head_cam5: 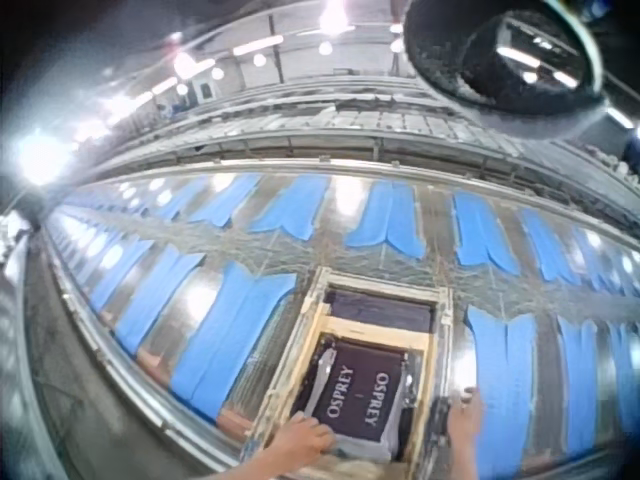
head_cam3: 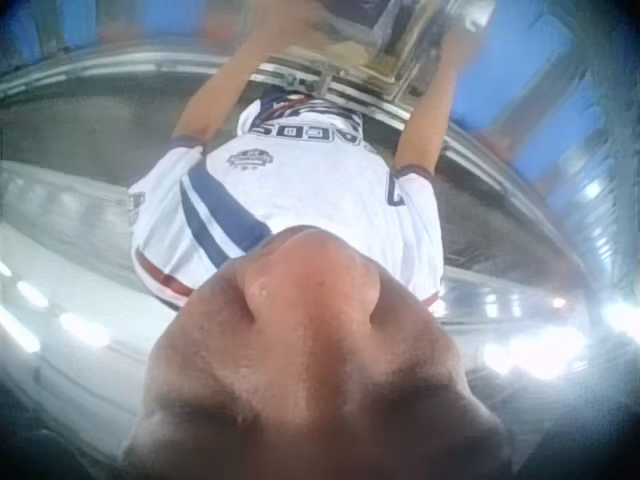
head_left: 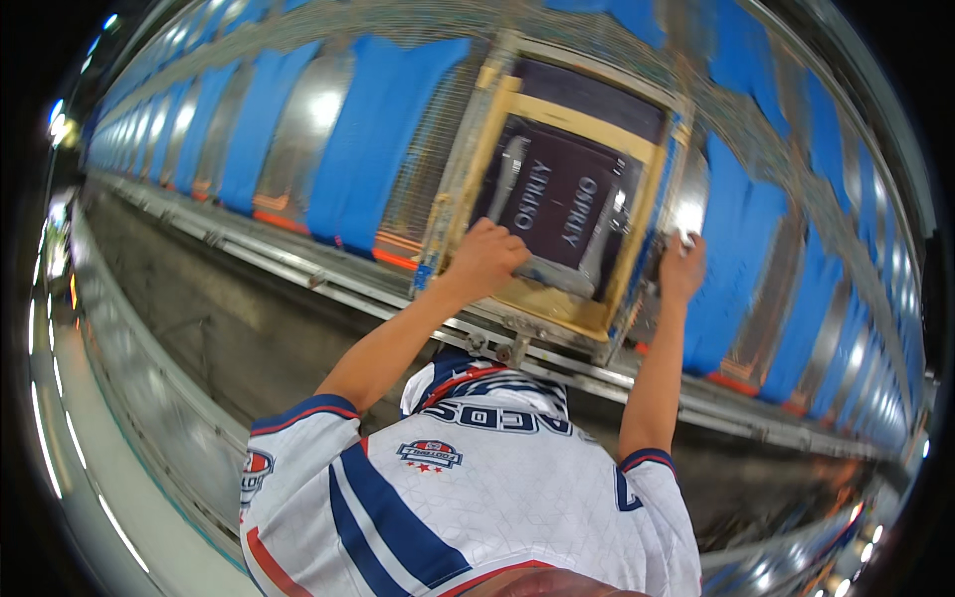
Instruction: The person carries a screen printing frame to a conveyor line, pours ink onto the screen, and uses a squeegee to pull ink across the mesh onto blue fabric pieces. The person repeatedly repositions the squeegee and pulls ink across the screen in a continuous motion.
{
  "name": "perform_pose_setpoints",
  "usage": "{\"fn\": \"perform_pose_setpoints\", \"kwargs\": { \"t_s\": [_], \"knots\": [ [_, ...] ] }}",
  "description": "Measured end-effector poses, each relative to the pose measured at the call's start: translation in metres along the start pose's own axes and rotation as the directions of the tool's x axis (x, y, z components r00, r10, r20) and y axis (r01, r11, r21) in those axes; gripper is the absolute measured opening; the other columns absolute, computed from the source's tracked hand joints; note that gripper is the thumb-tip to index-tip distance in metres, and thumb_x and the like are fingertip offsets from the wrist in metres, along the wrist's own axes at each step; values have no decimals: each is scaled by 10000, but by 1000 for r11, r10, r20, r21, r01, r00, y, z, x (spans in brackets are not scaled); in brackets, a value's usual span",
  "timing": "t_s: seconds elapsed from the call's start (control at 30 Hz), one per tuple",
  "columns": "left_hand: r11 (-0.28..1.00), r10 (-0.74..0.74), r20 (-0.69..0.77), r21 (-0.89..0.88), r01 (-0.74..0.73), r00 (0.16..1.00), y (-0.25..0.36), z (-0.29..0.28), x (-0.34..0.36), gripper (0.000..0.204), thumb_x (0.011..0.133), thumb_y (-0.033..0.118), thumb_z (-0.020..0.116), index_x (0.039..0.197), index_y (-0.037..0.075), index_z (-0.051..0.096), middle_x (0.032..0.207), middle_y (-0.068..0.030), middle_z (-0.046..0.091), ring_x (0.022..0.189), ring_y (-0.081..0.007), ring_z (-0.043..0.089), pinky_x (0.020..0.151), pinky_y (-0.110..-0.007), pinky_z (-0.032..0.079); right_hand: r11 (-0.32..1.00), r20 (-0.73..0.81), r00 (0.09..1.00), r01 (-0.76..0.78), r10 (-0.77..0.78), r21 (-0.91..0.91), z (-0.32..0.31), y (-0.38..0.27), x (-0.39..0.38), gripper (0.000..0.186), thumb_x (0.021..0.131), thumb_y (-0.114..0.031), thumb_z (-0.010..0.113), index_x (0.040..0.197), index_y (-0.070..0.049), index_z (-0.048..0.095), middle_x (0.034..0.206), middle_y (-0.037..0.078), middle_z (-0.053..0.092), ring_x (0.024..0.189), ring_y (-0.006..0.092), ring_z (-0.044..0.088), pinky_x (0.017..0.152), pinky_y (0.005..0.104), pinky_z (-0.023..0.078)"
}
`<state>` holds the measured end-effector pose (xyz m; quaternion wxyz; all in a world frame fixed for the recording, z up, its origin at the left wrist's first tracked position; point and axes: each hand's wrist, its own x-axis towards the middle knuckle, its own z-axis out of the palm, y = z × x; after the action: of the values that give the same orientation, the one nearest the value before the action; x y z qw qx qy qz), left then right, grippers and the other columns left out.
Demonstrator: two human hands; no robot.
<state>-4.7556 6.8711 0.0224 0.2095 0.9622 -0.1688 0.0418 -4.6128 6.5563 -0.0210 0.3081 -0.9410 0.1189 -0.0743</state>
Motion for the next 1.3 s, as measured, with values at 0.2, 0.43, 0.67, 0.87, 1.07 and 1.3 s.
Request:
{"fn": "perform_pose_setpoints", "kwargs": {
  "t_s": [0.2,0.43,0.67,0.87,1.07,1.3],
  "knots": [
    [999,-35,-25,-38,34,999,-3,-6,-19,247,641,93,758,880,154,734,891,58,682,834,-161,578,850,-349,395,987,181,982,-84,59,136,11,-2,4,321,982,-309,617,957,9,653,812,126,647,742,231,579,704,395,462],
    [994,-76,-82,-85,69,994,-40,-54,-47,283,638,126,786,913,160,730,911,56,696,882,-169,614,864,-348,413,957,182,983,-69,17,282,6,-88,-13,254,957,-252,627,943,1,650,821,86,641,742,189,551,711,363,463],
    [999,-47,-31,-2,47,998,-205,-141,-127,322,599,129,804,908,150,718,901,38,700,858,-199,635,833,-358,426,903,-10,992,116,-123,413,153,-208,-123,249,946,-264,642,883,-24,646,757,99,630,698,244,590,685,377,475],
    [997,-32,-44,67,35,999,-232,-163,-191,449,552,96,811,986,138,706,1005,23,716,870,-200,644,816,-373,447,928,169,986,-58,-6,367,176,-262,-149,270,983,-328,611,873,-81,630,659,44,556,569,153,483,574,383,390],
    [996,43,-42,86,-39,998,-234,-157,-222,323,673,60,683,989,126,656,1010,17,670,846,-190,595,822,-372,427,964,192,981,-83,33,255,196,-263,-152,267,987,-343,609,934,-87,660,689,68,593,574,177,524,586,405,413],
    [984,138,-209,144,-109,968,-297,-147,-144,192,734,48,617,896,137,671,887,1,684,784,-198,613,785,-380,424,941,187,927,336,-325,-28,194,-252,-137,275,957,-328,648,1025,-65,693,849,109,683,781,262,652,757,375,511]
  ]
}}
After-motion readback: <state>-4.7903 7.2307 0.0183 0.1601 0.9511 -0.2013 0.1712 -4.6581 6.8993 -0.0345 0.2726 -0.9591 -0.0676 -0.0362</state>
